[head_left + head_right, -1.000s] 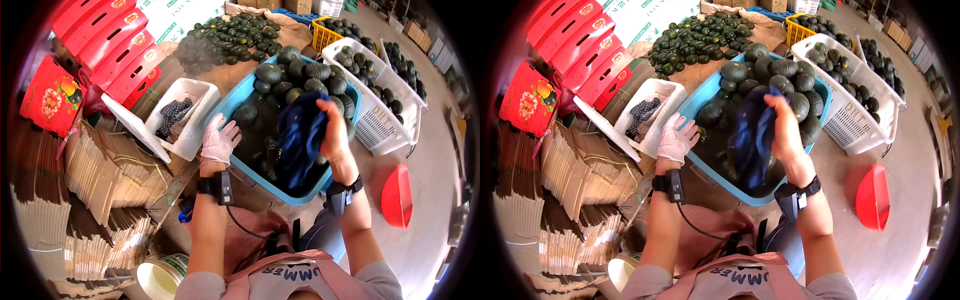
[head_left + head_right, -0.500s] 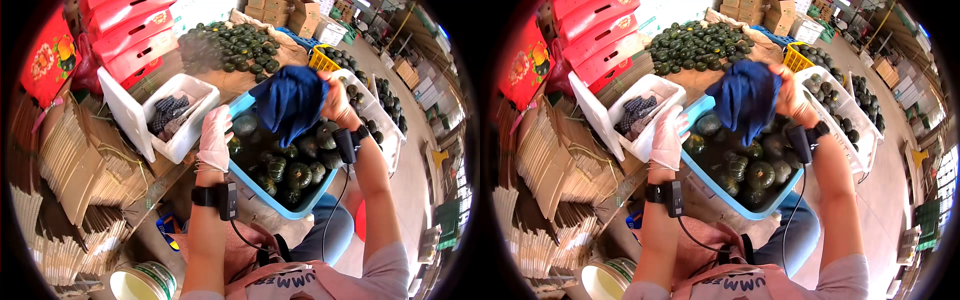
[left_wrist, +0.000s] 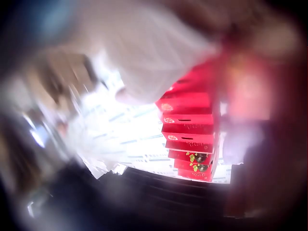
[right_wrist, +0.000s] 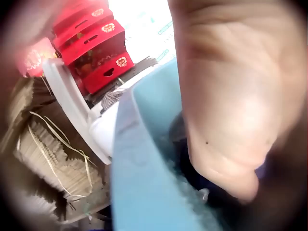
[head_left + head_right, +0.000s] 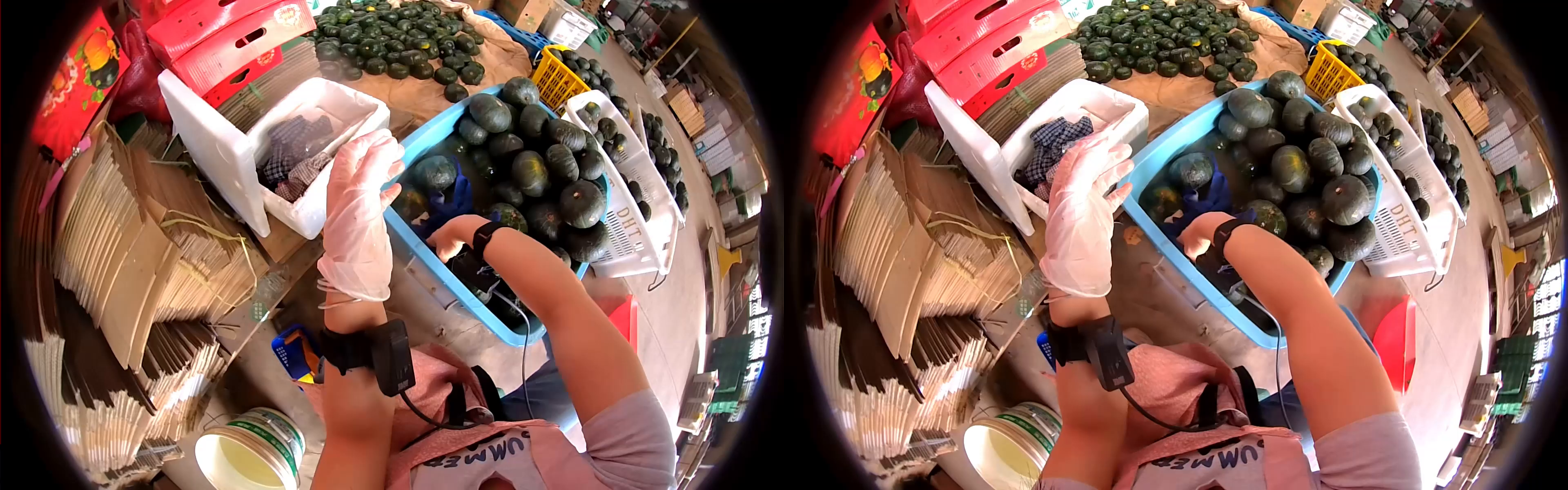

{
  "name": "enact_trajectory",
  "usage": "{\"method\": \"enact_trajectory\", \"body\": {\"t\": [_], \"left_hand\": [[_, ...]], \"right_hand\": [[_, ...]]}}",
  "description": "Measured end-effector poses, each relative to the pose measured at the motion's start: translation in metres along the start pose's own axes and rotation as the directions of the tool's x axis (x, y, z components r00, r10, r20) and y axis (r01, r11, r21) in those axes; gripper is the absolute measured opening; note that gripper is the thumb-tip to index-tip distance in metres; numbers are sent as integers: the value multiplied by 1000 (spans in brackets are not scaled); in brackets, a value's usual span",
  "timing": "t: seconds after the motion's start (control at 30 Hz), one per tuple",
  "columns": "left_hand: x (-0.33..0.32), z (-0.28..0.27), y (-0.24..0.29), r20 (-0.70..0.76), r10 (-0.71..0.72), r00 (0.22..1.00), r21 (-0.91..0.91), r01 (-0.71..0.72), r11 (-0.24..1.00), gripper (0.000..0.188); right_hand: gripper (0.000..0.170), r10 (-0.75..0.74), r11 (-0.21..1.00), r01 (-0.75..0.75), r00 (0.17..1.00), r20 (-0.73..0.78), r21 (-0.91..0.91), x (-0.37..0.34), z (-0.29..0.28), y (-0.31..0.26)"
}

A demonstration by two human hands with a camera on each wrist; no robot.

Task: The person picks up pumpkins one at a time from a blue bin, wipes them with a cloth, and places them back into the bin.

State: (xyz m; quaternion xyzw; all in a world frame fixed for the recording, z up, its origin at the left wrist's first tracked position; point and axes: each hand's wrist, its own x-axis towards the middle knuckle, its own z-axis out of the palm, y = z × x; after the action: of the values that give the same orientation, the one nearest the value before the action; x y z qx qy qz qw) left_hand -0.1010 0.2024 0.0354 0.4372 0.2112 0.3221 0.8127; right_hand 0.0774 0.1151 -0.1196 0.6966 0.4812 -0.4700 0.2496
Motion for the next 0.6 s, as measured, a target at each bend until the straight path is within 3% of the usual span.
{"method": "enact_trajectory", "body": {"t": [0.03, 0.1, 0.13, 0.17, 0.23, 0.27, 0.3, 0.37, 0.43, 0.57, 0.6], "left_hand": [[-1, -1, 1, 12, 6, 1000, 17, -7, 1000, 34], [1, -5, 0, 19, 7, 1000, 41, -8, 999, 33], [3, -7, -1, -2, -7, 1000, 90, 7, 996, 32], [5, -9, -1, -22, -20, 1000, 139, 23, 990, 31], [7, -14, -4, -24, -30, 999, 139, 33, 990, 32], [10, -16, -6, -24, -33, 999, 132, 36, 991, 32], [12, -19, -7, -23, -35, 999, 124, 37, 992, 33], [15, -21, -9, -36, -65, 997, 75, 68, 995, 30], [17, -22, -11, -8, -12, 1000, -19, 12, 1000, 29], [19, -22, -11, 8, -5, 1000, 21, 4, 1000, 31], [18, -21, -11, 10, -10, 1000, 23, 10, 1000, 31]], "right_hand": [[61, -3, 1000, 3, 1000, -2, 4, 7, 2, 3], [52, 106, 994, -104, 983, -150, 19, 27, 9, 9], [62, 245, 969, -243, 965, 88, -34, 45, 0, 6], [55, 228, 974, -225, 968, 104, -36, 53, -4, 5], [48, 200, 977, -200, 980, -1, -76, 49, -4, -4], [42, 162, 985, -147, 972, -172, 94, 15, -10, -16], [59, 184, 962, -151, 974, -132, 227, 34, -8, -2], [82, 29, 933, -70, 992, 121, 352, 78, -8, 48], [90, -30, 922, -53, 978, 207, 384, 30, -31, 41], [97, 110, 860, -183, 978, 178, 476, 12, -42, 28], [92, 169, 907, -201, 979, 116, 371, 23, -38, 27]]}}
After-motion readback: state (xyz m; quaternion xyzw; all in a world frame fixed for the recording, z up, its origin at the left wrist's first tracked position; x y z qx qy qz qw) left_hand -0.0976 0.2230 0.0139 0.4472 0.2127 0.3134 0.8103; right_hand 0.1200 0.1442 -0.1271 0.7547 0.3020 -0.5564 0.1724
